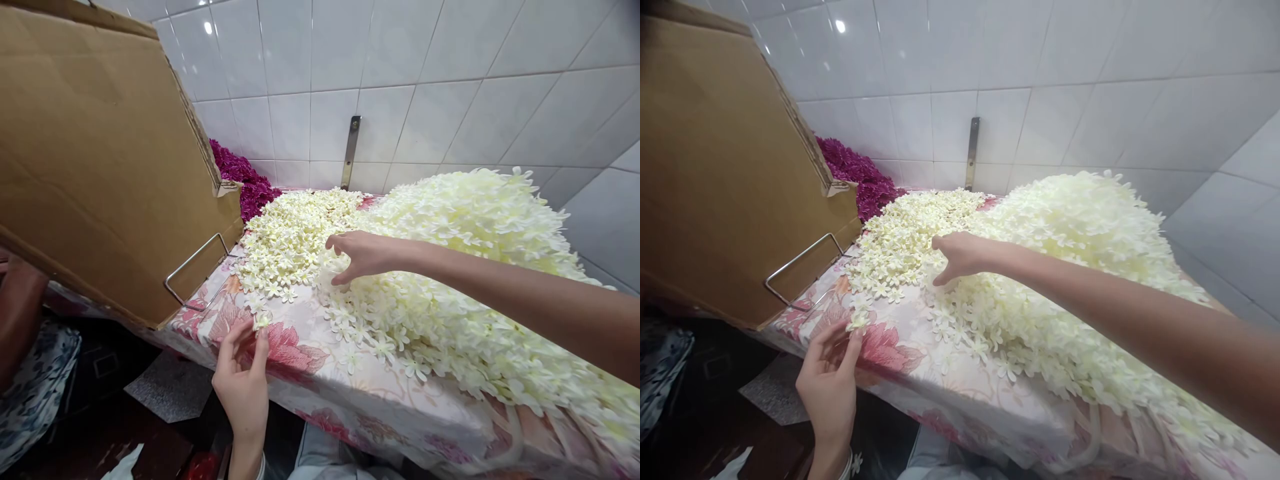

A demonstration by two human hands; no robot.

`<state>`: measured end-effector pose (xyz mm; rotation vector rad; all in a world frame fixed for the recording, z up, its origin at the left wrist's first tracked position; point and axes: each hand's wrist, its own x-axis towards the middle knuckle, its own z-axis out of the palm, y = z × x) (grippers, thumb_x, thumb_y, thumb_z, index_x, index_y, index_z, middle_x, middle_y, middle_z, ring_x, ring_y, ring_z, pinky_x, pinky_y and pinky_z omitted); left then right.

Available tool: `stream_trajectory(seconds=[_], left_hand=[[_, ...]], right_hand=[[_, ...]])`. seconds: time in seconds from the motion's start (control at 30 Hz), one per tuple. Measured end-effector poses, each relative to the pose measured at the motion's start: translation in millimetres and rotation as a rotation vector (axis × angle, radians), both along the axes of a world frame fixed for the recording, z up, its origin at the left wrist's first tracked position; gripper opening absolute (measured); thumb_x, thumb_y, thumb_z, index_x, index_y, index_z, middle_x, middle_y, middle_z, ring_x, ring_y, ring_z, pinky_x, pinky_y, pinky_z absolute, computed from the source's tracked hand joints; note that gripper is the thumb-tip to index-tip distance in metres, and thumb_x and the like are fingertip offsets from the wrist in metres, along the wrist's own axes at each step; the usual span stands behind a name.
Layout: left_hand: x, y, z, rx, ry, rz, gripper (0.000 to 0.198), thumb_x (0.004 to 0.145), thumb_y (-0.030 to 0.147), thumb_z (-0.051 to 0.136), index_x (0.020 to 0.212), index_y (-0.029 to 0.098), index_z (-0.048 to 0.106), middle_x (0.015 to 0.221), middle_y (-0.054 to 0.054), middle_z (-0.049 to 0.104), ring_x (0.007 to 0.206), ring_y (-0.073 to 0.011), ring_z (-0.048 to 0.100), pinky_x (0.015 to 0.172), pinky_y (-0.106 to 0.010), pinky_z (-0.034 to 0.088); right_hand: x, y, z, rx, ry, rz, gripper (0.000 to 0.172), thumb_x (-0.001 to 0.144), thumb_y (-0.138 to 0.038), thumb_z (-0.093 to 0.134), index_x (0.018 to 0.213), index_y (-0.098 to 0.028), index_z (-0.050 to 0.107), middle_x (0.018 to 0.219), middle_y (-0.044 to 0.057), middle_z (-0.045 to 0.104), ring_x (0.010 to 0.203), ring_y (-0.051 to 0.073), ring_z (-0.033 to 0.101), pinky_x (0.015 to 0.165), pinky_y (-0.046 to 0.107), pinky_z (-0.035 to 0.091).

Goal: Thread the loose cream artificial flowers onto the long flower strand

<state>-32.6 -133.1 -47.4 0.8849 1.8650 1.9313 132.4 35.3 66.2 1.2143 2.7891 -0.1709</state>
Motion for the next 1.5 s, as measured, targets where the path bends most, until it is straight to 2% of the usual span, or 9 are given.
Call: stream_trajectory(seconds=[0.47, 0.57, 0.67, 0.73, 0.83, 0.93, 1.07, 1.2, 1.5], left_hand=[[9, 2, 4.8, 0.016, -0.113, -0.138, 0.028, 0.07, 0.032, 0.071, 0.091, 0.017, 0.063, 0.086, -0.003, 0.067, 0.08, -0.0158, 0.063, 0.073, -0.025, 0.053], [13, 12, 15.2, 0.004, -0.173, -0.292, 0.028, 0.068, 0.033, 0.072, 0.09, 0.017, 0.063, 0.085, -0.003, 0.066, 0.081, -0.0172, 0.064, 0.067, -0.026, 0.055], [18, 22, 24.8, -0.034, -0.207, -0.426, 0.027, 0.064, 0.029, 0.074, 0.086, 0.017, 0.063, 0.077, -0.002, 0.065, 0.078, -0.0162, 0.064, 0.065, -0.024, 0.054], [22, 26, 29.4, -0.039, -0.235, -0.483, 0.027, 0.061, 0.025, 0.075, 0.084, 0.017, 0.063, 0.071, 0.0, 0.064, 0.074, -0.0141, 0.064, 0.067, -0.022, 0.052], [29, 27, 33.8, -0.058, -0.311, -0.63, 0.034, 0.06, 0.025, 0.076, 0.089, 0.016, 0.062, 0.066, 0.002, 0.064, 0.067, -0.0122, 0.063, 0.065, -0.021, 0.05], [35, 26, 36.6, -0.098, -0.348, -0.738, 0.039, 0.06, 0.026, 0.076, 0.094, 0.016, 0.061, 0.063, 0.002, 0.065, 0.061, -0.0119, 0.061, 0.056, -0.019, 0.047], [37, 28, 38.1, -0.178, -0.41, -0.863, 0.043, 0.059, 0.026, 0.078, 0.097, 0.016, 0.062, 0.061, 0.002, 0.064, 0.052, -0.0081, 0.055, 0.042, -0.014, 0.037], [34, 28, 36.2, -0.234, -0.473, -0.959, 0.05, 0.059, 0.03, 0.08, 0.105, 0.018, 0.064, 0.065, 0.003, 0.064, 0.039, -0.0009, 0.039, 0.034, -0.012, 0.022], [41, 19, 31.6, -0.149, -0.444, -0.844, 0.035, 0.065, 0.025, 0.076, 0.099, 0.02, 0.067, 0.074, 0.001, 0.068, 0.069, -0.0115, 0.065, 0.059, -0.016, 0.048]], right_hand=[[-14, 1, -16.0, 0.164, 0.028, -0.105, 0.05, 0.076, -0.049, 0.069, 0.103, -0.009, 0.057, 0.087, 0.013, 0.063, 0.078, 0.026, 0.059, 0.056, 0.029, 0.041], [-11, -2, -13.2, 0.194, 0.023, -0.084, 0.059, 0.072, -0.058, 0.069, 0.101, -0.008, 0.058, 0.081, 0.014, 0.063, 0.077, 0.029, 0.059, 0.064, 0.035, 0.045], [-4, -16, -3.6, 0.266, 0.068, -0.029, 0.062, 0.071, -0.058, 0.071, 0.109, -0.011, 0.056, 0.101, 0.016, 0.061, 0.097, 0.034, 0.054, 0.08, 0.043, 0.044], [2, -34, 1.0, 0.33, 0.166, 0.038, 0.048, 0.077, -0.047, 0.07, 0.109, -0.014, 0.055, 0.112, 0.015, 0.058, 0.103, 0.03, 0.052, 0.083, 0.041, 0.044], [12, -68, -5.7, 0.313, 0.403, 0.263, 0.014, 0.082, -0.026, 0.068, 0.084, -0.016, 0.058, 0.084, 0.006, 0.061, 0.075, 0.018, 0.057, 0.064, 0.028, 0.046], [24, -92, -27.7, 0.284, 0.486, 0.328, 0.013, 0.081, -0.018, 0.068, 0.077, -0.016, 0.055, 0.073, 0.003, 0.057, 0.067, 0.016, 0.054, 0.056, 0.025, 0.042], [37, -100, -54.4, 0.22, 0.656, 0.25, 0.011, 0.087, -0.017, 0.059, 0.077, -0.016, 0.055, 0.074, 0.003, 0.057, 0.067, 0.014, 0.055, 0.057, 0.024, 0.042], [45, -103, -60.4, 0.112, 0.805, 0.156, 0.021, 0.094, -0.024, 0.048, 0.078, -0.018, 0.059, 0.071, 0.002, 0.061, 0.065, 0.014, 0.058, 0.058, 0.024, 0.043], [44, -123, -59.6, -0.001, 1.027, -0.174, 0.019, 0.083, -0.033, 0.063, 0.096, -0.019, 0.064, 0.093, 0.005, 0.067, 0.072, 0.017, 0.063, 0.063, 0.028, 0.053]])
